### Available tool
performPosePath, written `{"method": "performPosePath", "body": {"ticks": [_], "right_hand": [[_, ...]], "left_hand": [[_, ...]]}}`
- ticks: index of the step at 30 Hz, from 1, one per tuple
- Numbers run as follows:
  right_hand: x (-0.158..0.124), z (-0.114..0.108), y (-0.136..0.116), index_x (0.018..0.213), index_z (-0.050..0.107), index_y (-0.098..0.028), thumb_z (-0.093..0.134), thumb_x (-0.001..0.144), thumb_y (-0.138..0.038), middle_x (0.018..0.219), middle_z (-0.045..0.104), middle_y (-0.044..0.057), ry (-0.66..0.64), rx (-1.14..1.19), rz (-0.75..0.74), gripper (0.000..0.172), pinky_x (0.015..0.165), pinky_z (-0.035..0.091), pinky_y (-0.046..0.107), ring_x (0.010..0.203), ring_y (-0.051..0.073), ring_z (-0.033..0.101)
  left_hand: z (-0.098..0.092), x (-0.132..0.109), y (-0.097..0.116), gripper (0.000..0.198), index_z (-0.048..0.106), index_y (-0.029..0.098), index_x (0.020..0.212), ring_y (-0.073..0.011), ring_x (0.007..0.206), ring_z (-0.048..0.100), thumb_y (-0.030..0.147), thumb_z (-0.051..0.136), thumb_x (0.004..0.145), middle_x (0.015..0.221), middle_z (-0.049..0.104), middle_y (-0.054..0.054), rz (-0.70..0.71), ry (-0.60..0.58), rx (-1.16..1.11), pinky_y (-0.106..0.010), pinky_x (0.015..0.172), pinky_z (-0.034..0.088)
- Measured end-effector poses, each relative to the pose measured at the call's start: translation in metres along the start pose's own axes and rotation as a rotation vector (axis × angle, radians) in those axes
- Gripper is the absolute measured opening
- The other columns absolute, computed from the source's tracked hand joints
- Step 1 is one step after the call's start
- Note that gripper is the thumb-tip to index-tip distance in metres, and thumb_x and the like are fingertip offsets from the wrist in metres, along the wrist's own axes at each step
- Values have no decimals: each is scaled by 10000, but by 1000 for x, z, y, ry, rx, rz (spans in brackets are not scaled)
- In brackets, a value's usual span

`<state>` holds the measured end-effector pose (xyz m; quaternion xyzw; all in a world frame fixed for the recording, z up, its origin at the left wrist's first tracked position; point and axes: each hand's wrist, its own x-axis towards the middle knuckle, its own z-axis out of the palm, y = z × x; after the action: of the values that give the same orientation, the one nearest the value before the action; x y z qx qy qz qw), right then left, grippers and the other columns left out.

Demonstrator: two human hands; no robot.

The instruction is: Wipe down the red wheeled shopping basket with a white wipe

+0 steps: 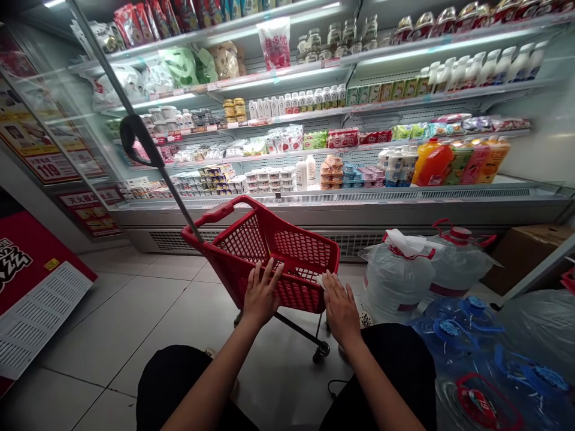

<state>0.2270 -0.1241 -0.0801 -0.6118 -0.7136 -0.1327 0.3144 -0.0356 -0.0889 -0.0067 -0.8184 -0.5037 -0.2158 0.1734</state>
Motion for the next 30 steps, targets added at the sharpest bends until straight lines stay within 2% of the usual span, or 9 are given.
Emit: {"method": "performPosePath", "body": {"ticks": [4, 8, 11, 14, 17, 20, 22, 25, 30], "right_hand": [[15, 0, -25, 1676, 99, -283, 241, 1086, -244, 1677, 354, 41, 3, -9, -22, 608, 1269, 224, 505, 1526, 213, 368], [37, -1, -62, 1677, 101, -240, 278, 1069, -191, 1665, 369, 58, 12, -19, -115, 634, 1282, 195, 485, 1532, 209, 356], [46, -2, -74, 1676, 90, -220, 299, 1062, -174, 1664, 367, 64, 20, -26, -165, 650, 1288, 171, 488, 1536, 215, 347], [40, -5, -57, 1674, 75, -249, 287, 1053, -151, 1675, 346, 38, 10, -40, -199, 664, 1295, 130, 496, 1536, 204, 346], [26, -8, -22, 1673, 76, -284, 278, 1051, -168, 1674, 355, 26, 16, -72, -131, 664, 1287, 132, 518, 1528, 212, 362], [15, -8, 7, 1674, 76, -290, 262, 1070, -236, 1667, 375, 33, 39, -99, -15, 634, 1275, 163, 536, 1513, 231, 387], [15, -6, 13, 1676, 77, -273, 254, 1076, -265, 1662, 388, 47, 51, -103, 23, 626, 1268, 191, 531, 1501, 239, 404], [27, 0, -7, 1678, 86, -235, 264, 1066, -235, 1650, 409, 71, 54, -98, -5, 637, 1262, 225, 514, 1498, 242, 408], [52, 5, -74, 1675, 130, -215, 317, 1042, -177, 1650, 400, 65, 25, -32, -160, 661, 1282, 194, 502, 1527, 237, 364]], "left_hand": [[6, 1, 22, 1046, 166, 343, 1669, -424, 1580, 158, 123, 647, 766, 1747, 150, -13, -49, 3, -5, -601, 1229, 270], [9, 1, 34, 1048, 135, 342, 1673, -423, 1578, 162, 146, 643, 777, 1751, 117, -11, -36, 10, -31, -610, 1243, 234], [8, 0, 36, 1061, 82, 331, 1677, -414, 1577, 178, 167, 638, 788, 1750, 104, -9, -16, 15, -38, -613, 1259, 194], [1, -1, 27, 1055, 26, 299, 1680, -358, 1586, 194, 180, 617, 814, 1745, 128, -7, 32, -8, -28, -577, 1289, 148], [-11, -2, 8, 1004, 71, 292, 1682, -314, 1599, 174, 175, 614, 846, 1746, 121, -26, 56, 2, 1, -546, 1307, 118], [-18, -1, -7, 1014, 218, 388, 1653, -387, 1603, 92, 106, 673, 792, 1757, 45, -1, 2, 55, 27, -604, 1290, 144], [-18, 0, -8, 1049, 248, 422, 1638, -439, 1593, 78, 89, 705, 755, 1759, 23, 9, -16, 78, 16, -643, 1271, 178], [-15, 2, 1, 1097, 197, 428, 1648, -475, 1575, 122, 130, 737, 740, 1759, 61, -2, -19, 93, -11, -688, 1248, 206], [-11, 1, 7, 1108, 114, 409, 1663, -462, 1552, 214, 180, 721, 765, 1753, 111, -10, -1, 83, -19, -684, 1244, 215]]}}
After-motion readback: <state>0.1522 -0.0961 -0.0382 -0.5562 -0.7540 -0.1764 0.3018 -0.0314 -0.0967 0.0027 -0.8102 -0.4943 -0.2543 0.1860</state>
